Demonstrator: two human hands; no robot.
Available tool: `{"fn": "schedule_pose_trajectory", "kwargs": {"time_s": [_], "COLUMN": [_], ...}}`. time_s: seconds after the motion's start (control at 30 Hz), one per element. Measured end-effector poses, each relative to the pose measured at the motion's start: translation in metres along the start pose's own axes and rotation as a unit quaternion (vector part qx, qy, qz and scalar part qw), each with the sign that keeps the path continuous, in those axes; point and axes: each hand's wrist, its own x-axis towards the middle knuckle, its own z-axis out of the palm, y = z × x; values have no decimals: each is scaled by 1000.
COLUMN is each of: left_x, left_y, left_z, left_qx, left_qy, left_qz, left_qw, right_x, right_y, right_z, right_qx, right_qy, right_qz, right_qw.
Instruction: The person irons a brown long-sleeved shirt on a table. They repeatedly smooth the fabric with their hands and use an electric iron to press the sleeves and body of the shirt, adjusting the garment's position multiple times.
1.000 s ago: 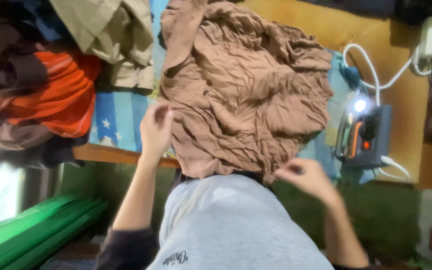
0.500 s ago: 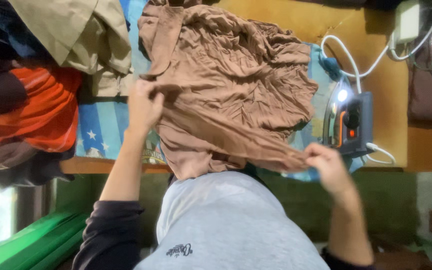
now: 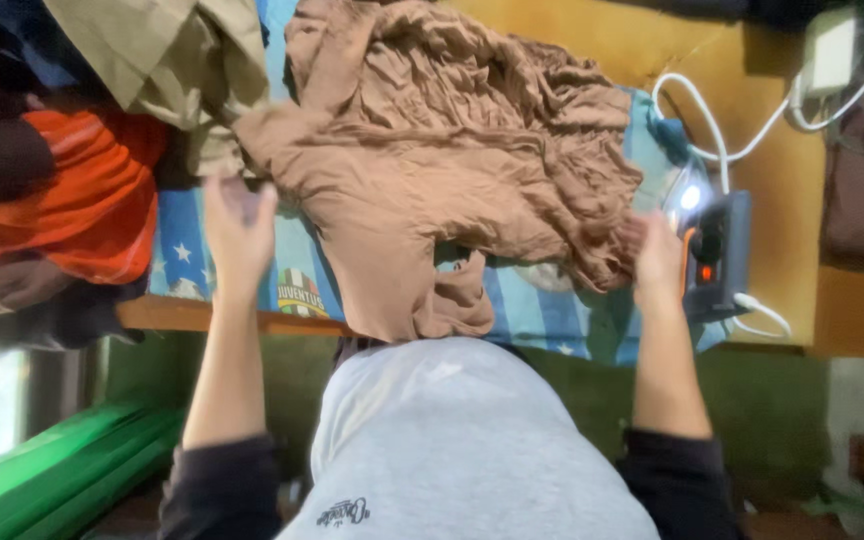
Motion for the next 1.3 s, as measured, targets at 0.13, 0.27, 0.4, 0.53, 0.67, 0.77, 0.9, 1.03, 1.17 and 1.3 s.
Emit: {"fn": "schedule_pose_trajectory", "kwargs": {"time_s": [0.13, 0.27, 0.4, 0.53, 0.67, 0.77, 0.9, 1.03, 1.17, 1.3], "left_x": [-61, -81, -75, -36, -7, 7, 10, -16, -60, -78], "left_y": [36, 54, 44, 50, 95, 131, 137, 84, 44, 41], "left_z": [7, 27, 33, -7, -60, -87, -108, -90, -51, -24], "left_qx": [23, 80, -65, -540, -519, -502, -388, -204, -56, -13], "left_qy": [-106, -238, -177, -46, -39, -34, -23, -55, -208, -195], "left_qz": [-285, -279, -284, -388, -282, -305, -358, -302, -431, -444], "left_qw": [952, 927, 940, 745, 806, 808, 849, 930, 877, 875], "right_x": [-50, -80, -71, -49, -65, -61, -58, -69, -81, -85], "right_y": [21, 3, -9, -60, -125, -127, -122, -121, -93, -59], "right_z": [-23, -11, -14, -30, -32, -29, -54, -60, -49, -47], "right_qx": [-118, -316, -183, 143, 268, 216, 167, -55, -58, -23], "right_qy": [23, -8, -3, -31, -45, -64, -90, -10, -16, -36], "right_qz": [-104, -76, -115, -105, -125, -163, -240, -241, -155, -98], "right_qw": [987, 946, 976, 984, 954, 961, 952, 969, 986, 994]}}
